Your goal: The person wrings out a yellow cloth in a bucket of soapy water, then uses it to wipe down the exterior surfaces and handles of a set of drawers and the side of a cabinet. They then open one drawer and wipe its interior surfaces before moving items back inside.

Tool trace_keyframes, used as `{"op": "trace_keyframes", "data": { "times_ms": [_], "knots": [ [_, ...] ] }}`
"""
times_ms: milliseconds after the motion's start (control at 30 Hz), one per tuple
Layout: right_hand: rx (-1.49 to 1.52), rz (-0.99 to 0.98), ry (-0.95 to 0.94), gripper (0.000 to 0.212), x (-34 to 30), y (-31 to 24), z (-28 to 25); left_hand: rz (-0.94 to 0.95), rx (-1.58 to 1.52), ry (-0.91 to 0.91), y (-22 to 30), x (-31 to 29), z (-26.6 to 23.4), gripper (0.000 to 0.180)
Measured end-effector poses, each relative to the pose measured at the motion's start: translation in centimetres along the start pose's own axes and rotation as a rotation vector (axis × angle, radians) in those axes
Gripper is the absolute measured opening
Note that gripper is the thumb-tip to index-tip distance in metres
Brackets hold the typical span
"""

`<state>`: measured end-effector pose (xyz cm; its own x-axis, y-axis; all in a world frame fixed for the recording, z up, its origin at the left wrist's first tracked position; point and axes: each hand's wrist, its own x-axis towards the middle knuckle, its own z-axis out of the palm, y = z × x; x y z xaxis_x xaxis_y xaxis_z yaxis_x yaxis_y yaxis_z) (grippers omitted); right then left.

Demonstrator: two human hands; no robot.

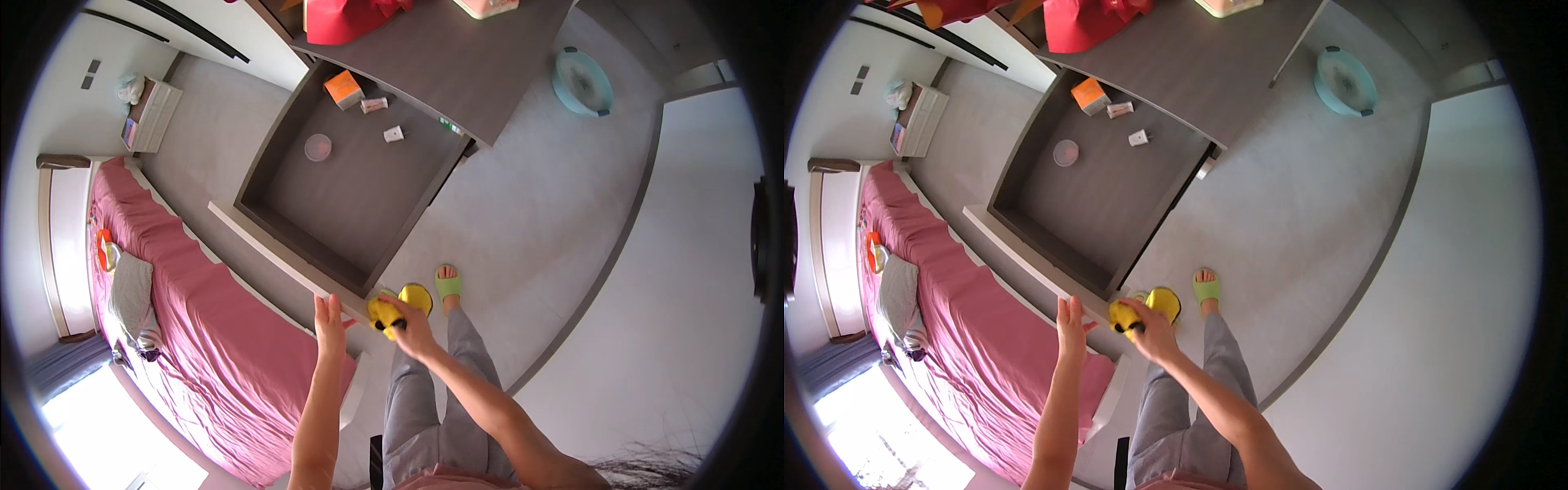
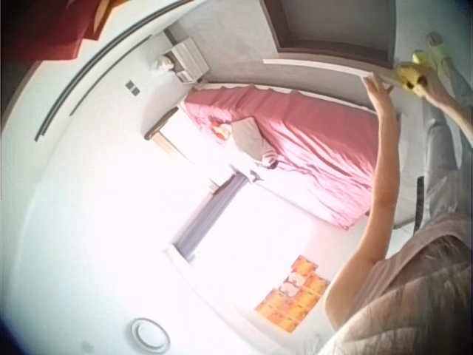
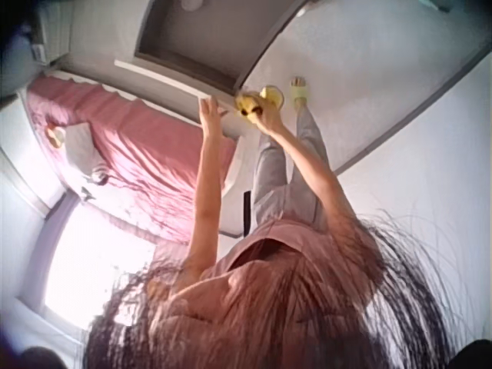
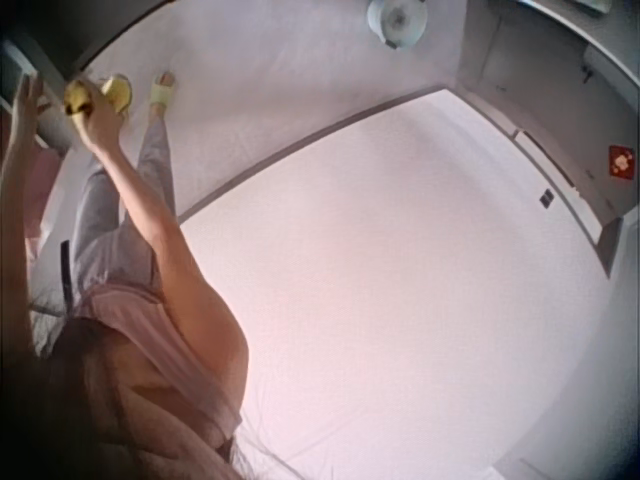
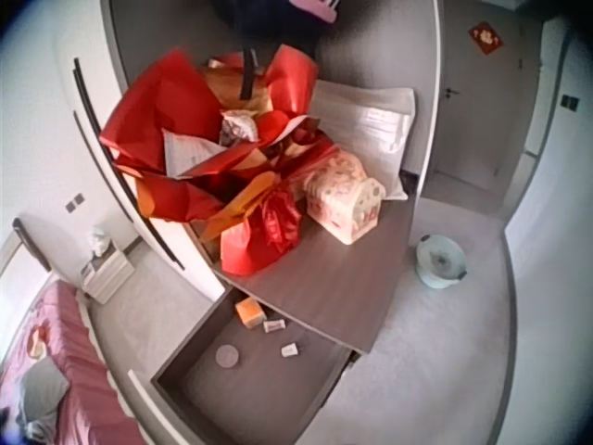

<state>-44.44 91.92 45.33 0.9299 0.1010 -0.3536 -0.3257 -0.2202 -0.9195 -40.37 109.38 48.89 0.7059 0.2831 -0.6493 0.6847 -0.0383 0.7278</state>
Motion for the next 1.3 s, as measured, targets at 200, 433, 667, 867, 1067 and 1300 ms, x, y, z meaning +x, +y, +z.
{"op": "trace_keyframes", "data": {
  "times_ms": [200, 433, 667, 867, 1067, 1300],
  "knots": [
    [-0.350, 0.009, 0.081, 0.055, 0.0, 1.5, 2.8, 0.034, 0.009, -0.021, 0.6, 0.1, 0.5, 0.040],
    [-0.588, 0.055, 0.140, 0.056, 5.7, 12.0, 3.6, 0.002, 0.055, -0.022, 2.1, -0.3, 2.2, 0.036],
    [-0.527, -0.041, 0.083, 0.045, 5.1, 8.4, 3.3, 0.018, -0.004, 0.001, 1.0, -0.2, 1.3, 0.033],
    [-0.510, -0.012, 0.007, 0.045, 7.6, 11.3, 4.0, 0.007, 0.019, 0.007, 1.1, 0.1, 1.6, 0.037],
    [-0.430, -0.067, 0.012, 0.038, 6.9, 11.6, 3.5, -0.020, 0.042, -0.031, 1.0, 0.1, 1.1, 0.043],
    [-0.527, -0.106, 0.099, 0.033, 6.4, 7.7, 1.7, -0.025, 0.043, -0.025, 2.3, 0.0, 2.3, 0.040]
  ]
}}
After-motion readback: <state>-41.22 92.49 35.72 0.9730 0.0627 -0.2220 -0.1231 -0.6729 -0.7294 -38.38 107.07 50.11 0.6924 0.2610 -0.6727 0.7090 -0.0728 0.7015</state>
